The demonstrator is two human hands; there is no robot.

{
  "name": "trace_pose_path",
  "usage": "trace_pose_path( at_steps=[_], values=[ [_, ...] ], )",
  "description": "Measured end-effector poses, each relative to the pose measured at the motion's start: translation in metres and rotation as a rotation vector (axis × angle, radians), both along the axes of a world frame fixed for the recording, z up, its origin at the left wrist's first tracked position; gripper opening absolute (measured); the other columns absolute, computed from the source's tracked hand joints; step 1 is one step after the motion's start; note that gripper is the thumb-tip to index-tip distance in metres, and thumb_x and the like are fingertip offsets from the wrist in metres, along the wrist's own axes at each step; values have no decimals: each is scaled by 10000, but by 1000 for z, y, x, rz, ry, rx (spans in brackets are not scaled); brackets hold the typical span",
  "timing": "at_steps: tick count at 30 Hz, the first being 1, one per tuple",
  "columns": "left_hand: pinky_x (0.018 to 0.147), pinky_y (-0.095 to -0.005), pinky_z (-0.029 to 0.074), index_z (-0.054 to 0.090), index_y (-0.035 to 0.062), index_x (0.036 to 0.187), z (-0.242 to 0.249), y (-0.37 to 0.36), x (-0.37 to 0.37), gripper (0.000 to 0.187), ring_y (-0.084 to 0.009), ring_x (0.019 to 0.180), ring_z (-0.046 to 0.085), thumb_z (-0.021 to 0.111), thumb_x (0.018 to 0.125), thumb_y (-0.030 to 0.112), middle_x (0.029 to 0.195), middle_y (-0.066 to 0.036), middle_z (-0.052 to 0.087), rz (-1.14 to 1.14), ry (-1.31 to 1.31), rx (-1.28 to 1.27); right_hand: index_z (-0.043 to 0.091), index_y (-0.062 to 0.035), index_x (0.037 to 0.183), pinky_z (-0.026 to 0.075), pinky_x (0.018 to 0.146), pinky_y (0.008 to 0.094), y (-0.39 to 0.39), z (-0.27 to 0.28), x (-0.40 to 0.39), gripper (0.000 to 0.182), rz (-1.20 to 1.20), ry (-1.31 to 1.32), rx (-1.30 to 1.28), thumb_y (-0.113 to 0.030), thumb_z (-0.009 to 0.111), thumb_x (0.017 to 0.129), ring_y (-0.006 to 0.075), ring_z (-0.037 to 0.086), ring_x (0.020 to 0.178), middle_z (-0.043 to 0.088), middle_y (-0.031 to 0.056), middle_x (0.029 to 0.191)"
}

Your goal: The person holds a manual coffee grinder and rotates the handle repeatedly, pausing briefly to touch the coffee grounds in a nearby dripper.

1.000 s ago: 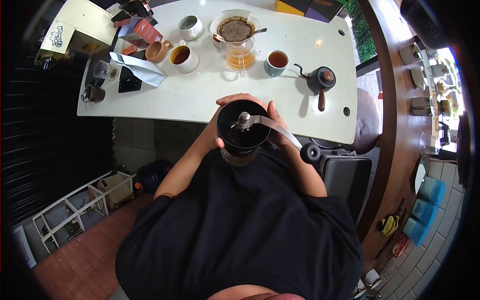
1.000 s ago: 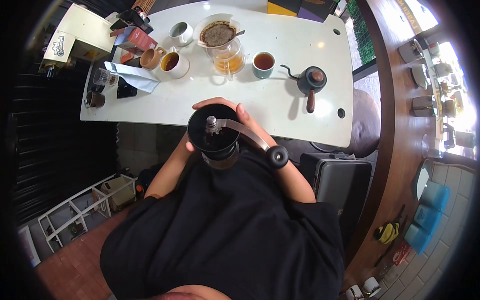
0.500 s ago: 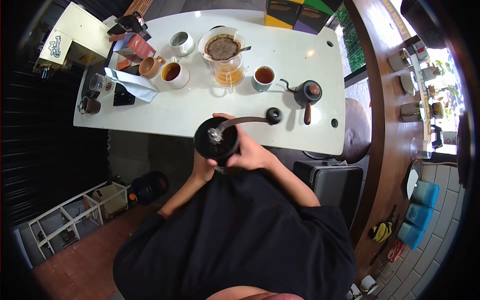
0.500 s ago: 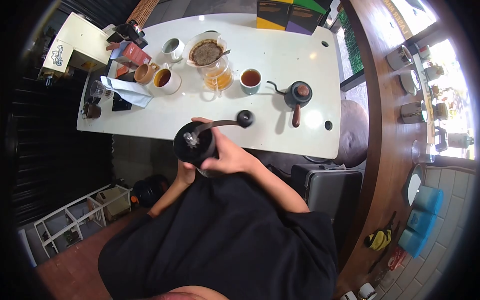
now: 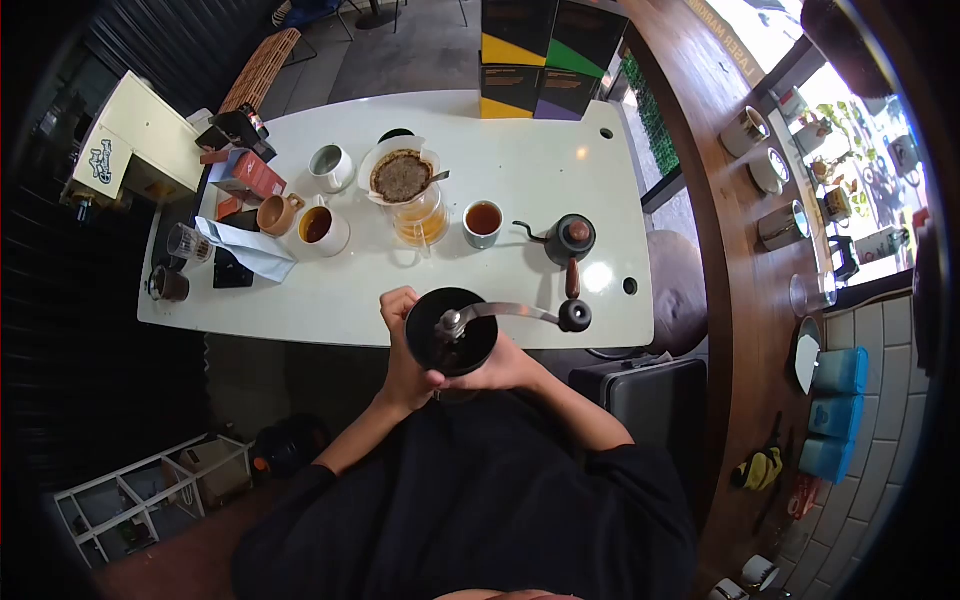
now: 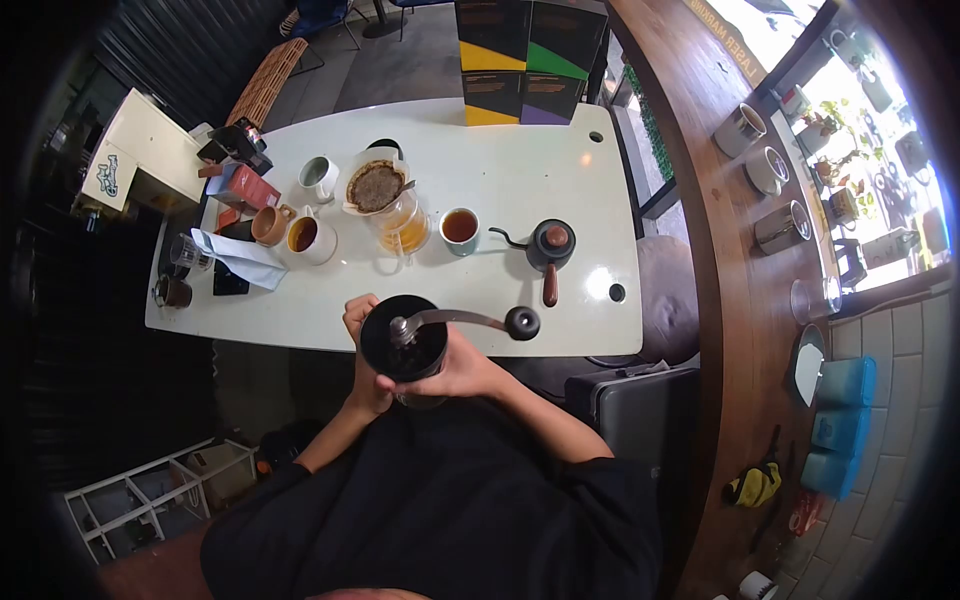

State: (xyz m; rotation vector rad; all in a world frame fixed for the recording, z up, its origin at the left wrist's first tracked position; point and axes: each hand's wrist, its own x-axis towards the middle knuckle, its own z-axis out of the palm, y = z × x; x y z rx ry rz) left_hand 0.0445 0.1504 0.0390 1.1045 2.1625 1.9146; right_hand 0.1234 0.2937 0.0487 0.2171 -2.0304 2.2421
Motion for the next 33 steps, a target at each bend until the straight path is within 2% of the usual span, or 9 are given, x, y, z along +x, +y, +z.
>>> trace_pose_path(
  at_steps=[3, 5, 6, 9, 13, 17, 20, 23, 33],
  values=[
    [1056, -444, 291, 391, -29, 1203, 31, 2, -21, 1109, -260, 969, 473, 287, 706, 957, 1170, -130, 430, 13, 56, 100, 600, -19, 1159, 472, 950, 384, 1, -7, 4, 627, -108, -41, -73, -305, 870, 670, 234, 618, 1038, 640, 117, 1102],
    [1013, -430, 350, 422, -28, 1214, 79, 5, -32, 1068, -259, 1014, 497, 453, 704, 910, 1163, -135, 459, -134, 196, 141, 580, -21, 1201, 451, 992, 423, 5, -7, 3, 717, 1, -150, 177, -338, 878, 630, 296, 611, 1095, 626, 161, 1148],
    [987, -432, 378, 443, -24, 1214, 110, 9, -35, 1015, -278, 1032, 520, 547, 701, 845, 1142, -149, 488, -263, 313, -37, 543, -22, 1250, 433, 1007, 454, 6, -2, 3, 801, -66, -91, 281, -356, 872, 601, 329, 604, 1118, 615, 184, 1178],
    [865, -388, 470, 483, -6, 1185, 155, 36, -23, 811, -298, 918, 594, 717, 734, 626, 1033, -153, 536, -511, 690, -327, 516, -32, 1273, 447, 989, 398, -5, 6, -5, 794, -9, -95, -115, -335, 842, 616, 288, 590, 1130, 626, 158, 1170],
    [849, -422, 496, 494, -12, 1194, 156, 57, 0, 721, -362, 938, 611, 734, 776, 524, 1043, -183, 564, -586, 681, -469, 527, -23, 1256, 458, 973, 356, -16, -4, -17, 786, 0, -14, 13, -382, 844, 633, 246, 573, 1146, 620, 139, 1169],
    [696, -387, 523, 573, -9, 1007, 145, 77, -1, 491, -327, 865, 625, 705, 828, 428, 957, -164, 568, -414, 660, -322, 527, -21, 1258, 458, 973, 355, -18, -11, -32, 790, 64, -87, 16, -387, 844, 634, 245, 571, 1148, 618, 139, 1174],
    [627, -393, 515, 570, 12, 843, 136, 81, 7, 235, -309, 707, 638, 651, 858, 232, 800, -128, 607, -627, 631, -539, 527, -19, 1258, 458, 973, 354, -27, -16, -28, 793, 128, -151, 28, -390, 845, 635, 244, 570, 1149, 617, 140, 1177],
    [619, -392, 513, 566, 27, 826, 130, 77, 4, 148, -303, 665, 634, 637, 828, 158, 719, -120, 597, -695, 502, -554, 527, -17, 1259, 458, 973, 352, -25, -21, -19, 796, 203, -214, 47, -394, 846, 635, 242, 569, 1151, 615, 140, 1180],
    [635, -393, 556, 598, 32, 748, 120, 61, -7, 150, -330, 663, 677, 651, 797, 163, 672, -158, 632, -729, 407, -396, 527, -12, 1262, 458, 974, 349, -29, -35, -26, 806, 446, -402, 116, -407, 847, 637, 239, 564, 1156, 610, 141, 1192]
  ],
)
